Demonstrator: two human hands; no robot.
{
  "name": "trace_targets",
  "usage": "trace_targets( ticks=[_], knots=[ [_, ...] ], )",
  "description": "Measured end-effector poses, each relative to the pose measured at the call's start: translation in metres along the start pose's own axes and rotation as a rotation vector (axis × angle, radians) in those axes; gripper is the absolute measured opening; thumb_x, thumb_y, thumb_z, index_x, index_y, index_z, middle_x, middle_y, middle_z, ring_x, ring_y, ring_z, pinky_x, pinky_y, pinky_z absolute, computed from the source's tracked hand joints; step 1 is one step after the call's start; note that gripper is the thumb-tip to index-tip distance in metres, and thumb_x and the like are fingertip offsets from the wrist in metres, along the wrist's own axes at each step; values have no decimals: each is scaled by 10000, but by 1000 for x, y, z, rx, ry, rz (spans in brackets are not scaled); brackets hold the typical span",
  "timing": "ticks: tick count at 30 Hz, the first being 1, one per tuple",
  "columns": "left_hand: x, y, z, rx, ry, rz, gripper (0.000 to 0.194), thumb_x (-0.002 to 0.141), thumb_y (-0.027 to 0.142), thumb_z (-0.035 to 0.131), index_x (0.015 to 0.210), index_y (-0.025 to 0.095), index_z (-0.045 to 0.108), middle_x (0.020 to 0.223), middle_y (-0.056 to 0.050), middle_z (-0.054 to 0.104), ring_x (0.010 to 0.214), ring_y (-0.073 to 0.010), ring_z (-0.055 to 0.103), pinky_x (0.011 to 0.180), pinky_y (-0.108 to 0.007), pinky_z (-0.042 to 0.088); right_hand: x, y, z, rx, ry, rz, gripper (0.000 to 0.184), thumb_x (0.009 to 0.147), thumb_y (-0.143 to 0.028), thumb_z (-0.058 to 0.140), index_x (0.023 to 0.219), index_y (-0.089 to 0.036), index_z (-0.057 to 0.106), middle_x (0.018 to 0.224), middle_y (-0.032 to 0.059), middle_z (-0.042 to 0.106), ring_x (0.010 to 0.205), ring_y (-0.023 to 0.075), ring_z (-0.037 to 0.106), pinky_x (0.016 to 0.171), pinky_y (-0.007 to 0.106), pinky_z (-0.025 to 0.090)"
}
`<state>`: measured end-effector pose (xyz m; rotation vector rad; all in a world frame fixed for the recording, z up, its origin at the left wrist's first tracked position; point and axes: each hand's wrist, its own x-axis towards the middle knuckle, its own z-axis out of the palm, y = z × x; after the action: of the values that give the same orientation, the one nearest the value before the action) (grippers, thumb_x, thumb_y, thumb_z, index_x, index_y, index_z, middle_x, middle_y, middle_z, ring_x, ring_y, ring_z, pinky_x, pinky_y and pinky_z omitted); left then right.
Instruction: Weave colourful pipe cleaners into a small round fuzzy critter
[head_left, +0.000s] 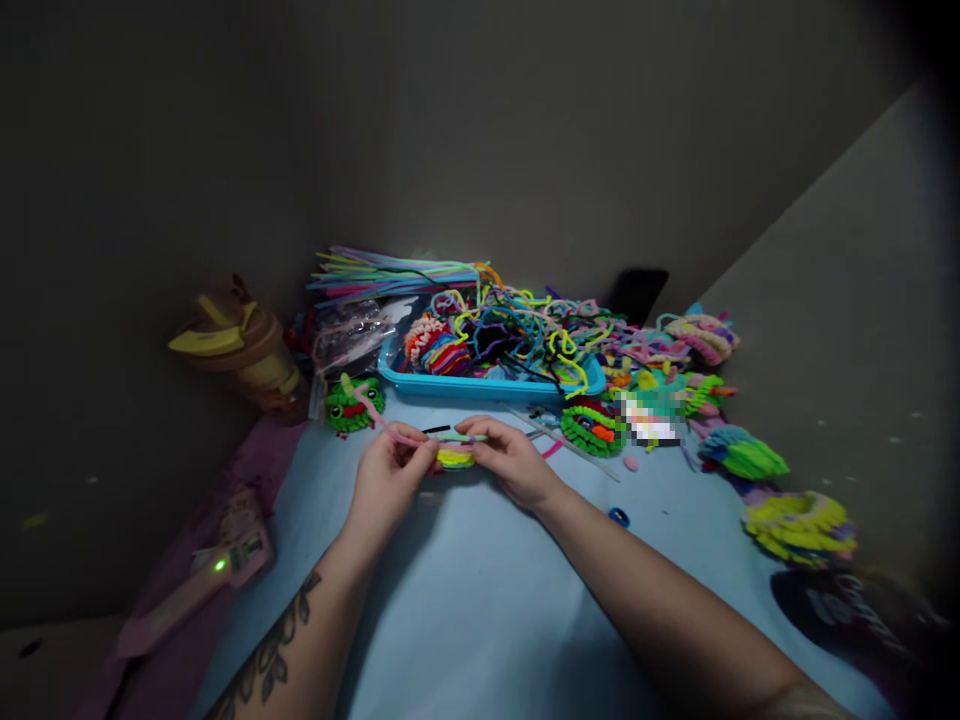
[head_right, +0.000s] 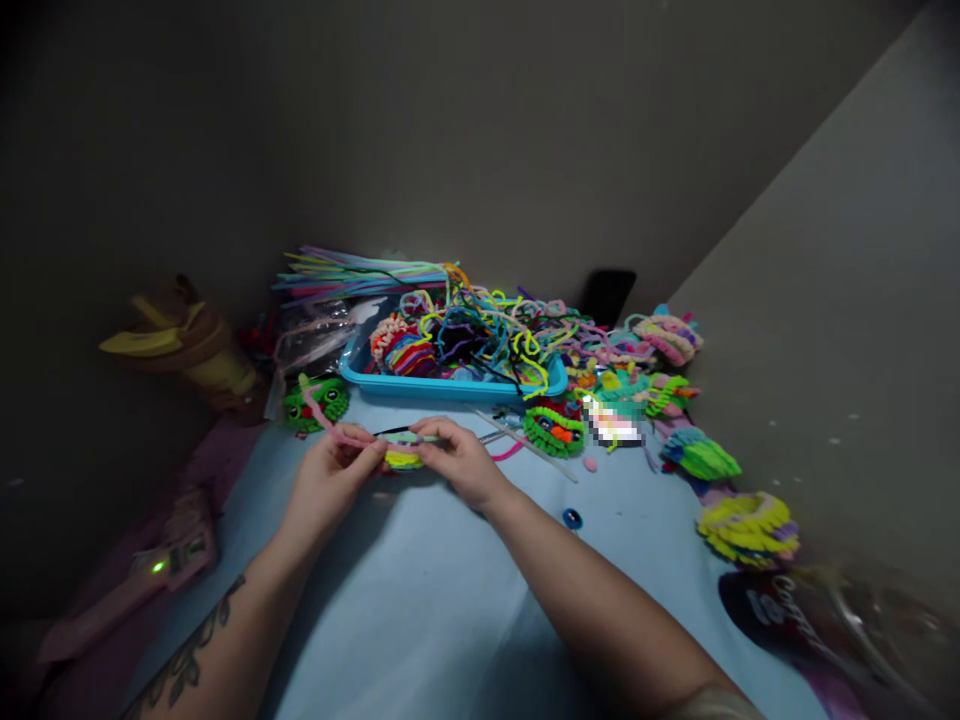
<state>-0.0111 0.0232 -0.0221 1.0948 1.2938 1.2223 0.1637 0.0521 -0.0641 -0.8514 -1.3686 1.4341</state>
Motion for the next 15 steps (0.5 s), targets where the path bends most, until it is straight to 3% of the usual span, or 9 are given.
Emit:
trace_targets(
  ticks=[8, 15],
  knots=[
    [-1, -2, 0, 8, -16, 10, 276, 667, 362, 709, 729, 157, 535, 879, -54, 653, 638, -135, 621, 601, -263, 495, 1, 2, 1, 46, 92, 12, 223, 700, -398, 732, 726, -194, 645, 1029, 63, 609, 1042, 217, 560, 954, 395, 407],
    [-2, 0, 1, 2, -61, 3, 242, 706, 347, 667, 733, 179, 494, 807, -33, 645, 590, -142, 629, 535, -249, 473, 0, -4, 5, 74, 93, 58, 302, 668, -464, 739, 698, -192, 612, 1037, 72, 603, 988, 222, 573, 891, 388, 453]
  ],
)
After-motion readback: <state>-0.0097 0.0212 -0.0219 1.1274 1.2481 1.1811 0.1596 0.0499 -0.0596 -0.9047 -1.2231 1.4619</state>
